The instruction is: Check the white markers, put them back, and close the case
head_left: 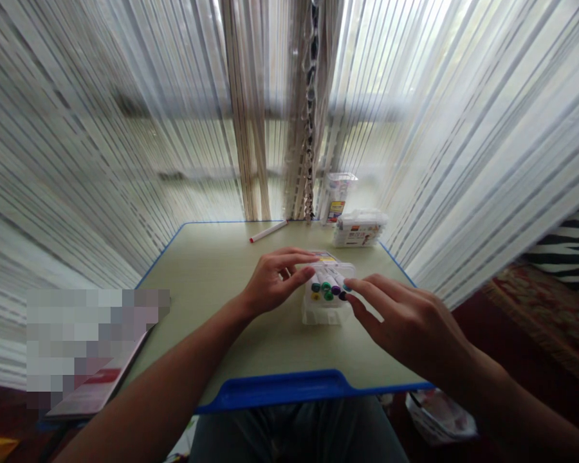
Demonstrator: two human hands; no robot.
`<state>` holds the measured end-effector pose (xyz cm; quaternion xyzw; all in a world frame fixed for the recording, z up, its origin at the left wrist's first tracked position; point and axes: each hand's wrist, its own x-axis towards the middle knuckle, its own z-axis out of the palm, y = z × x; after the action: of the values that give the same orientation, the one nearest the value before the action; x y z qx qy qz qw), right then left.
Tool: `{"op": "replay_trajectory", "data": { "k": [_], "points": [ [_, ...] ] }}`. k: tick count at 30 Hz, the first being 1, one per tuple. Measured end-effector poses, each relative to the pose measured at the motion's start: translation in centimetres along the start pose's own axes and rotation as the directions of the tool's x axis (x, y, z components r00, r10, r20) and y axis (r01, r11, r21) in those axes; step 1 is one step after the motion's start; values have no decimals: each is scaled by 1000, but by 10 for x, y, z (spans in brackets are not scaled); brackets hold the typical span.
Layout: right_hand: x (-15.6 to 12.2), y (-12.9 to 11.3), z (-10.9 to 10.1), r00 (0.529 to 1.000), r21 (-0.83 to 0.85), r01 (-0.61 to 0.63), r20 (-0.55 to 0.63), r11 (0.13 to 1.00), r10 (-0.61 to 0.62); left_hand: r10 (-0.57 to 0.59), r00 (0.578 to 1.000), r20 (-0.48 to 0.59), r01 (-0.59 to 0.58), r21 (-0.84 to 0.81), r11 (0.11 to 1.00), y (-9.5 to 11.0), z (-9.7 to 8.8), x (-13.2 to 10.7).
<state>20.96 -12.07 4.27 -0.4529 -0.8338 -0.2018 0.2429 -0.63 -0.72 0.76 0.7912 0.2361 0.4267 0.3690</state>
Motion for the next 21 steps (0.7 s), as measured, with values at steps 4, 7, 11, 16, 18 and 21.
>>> {"op": "replay_trajectory", "data": {
  "k": [4,7,11,16,18,21],
  "points": [
    [-3,2,-3,1000,8,-21,0,1000,21,-6,1000,1,6,13,1000,2,0,1],
    [-5,4,-2,1000,10,-30,8,999,30,-6,1000,-1,6,12,1000,2,0,1],
    [-5,5,1,999,6,-35,27,999,35,-1,1000,5,1,7,1000,0,-1,1],
    [-6,7,3,998,29,-36,44,999,34,-10,1000,9,10,3,1000,1,-1,1],
    [-5,9,-1,999,56,-43,33,997,41,-17,1000,4,17,1,1000,2,-1,1],
    [7,17,-10,995,121,-80,-53,989,87,-25,1000,-1,25,-7,1000,1,0,1]
  ]
}}
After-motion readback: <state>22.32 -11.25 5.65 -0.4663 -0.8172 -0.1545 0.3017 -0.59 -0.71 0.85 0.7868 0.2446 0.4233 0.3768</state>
